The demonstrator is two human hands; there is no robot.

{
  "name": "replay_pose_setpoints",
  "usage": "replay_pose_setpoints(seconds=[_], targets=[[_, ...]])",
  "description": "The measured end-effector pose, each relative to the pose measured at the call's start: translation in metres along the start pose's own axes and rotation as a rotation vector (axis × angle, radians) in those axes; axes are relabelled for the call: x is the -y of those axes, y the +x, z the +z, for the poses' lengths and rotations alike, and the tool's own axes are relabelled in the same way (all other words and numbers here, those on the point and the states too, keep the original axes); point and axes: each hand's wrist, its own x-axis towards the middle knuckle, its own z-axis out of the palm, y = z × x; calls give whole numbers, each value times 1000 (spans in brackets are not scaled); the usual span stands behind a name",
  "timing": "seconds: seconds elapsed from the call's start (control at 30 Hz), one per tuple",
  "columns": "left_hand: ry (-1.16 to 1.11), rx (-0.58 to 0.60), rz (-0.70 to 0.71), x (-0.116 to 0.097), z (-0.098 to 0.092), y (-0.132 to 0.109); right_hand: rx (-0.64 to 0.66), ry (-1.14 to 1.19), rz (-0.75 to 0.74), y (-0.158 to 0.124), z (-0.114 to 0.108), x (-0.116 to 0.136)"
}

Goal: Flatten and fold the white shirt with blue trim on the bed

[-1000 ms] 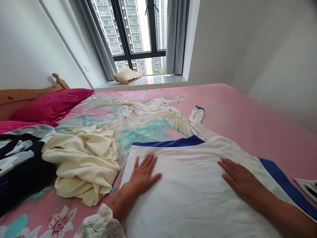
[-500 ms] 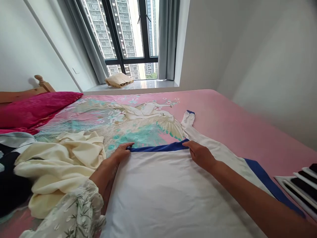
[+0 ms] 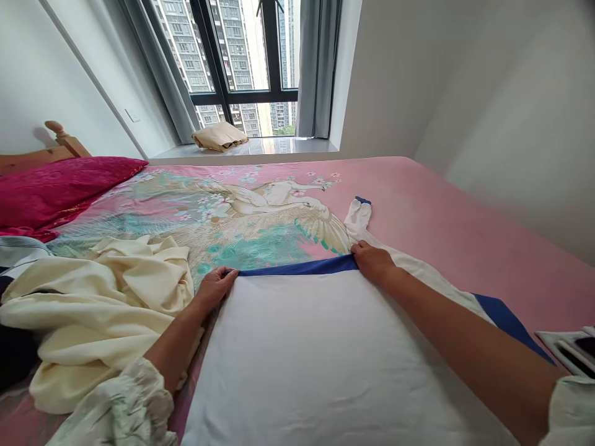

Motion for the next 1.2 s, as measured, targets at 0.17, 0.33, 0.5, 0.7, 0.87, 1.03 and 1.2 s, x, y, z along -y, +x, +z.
replay_pose_setpoints(seconds=[0.17, 0.33, 0.5, 0.7, 0.87, 1.03, 1.2], targets=[[143, -271, -33, -12, 18, -8, -98, 50, 105, -19, -8, 31], [395, 39, 513, -20, 26, -85, -13, 206, -344, -104, -12, 55], [498, 140, 325, 7, -10, -174, 53, 121, -109, -179, 5, 12], [428, 17, -197, 19, -44, -312, -42, 366, -186, -234, -27, 60], [357, 178, -420, 11, -32, -380, 124, 603, -657, -294, -46, 211], [-118, 102, -337, -8, -20, -385, 77, 826, -508, -327, -21, 313], [-589, -76, -84, -39, -9, -392, 119, 1384, -35, -323, -19, 307]])
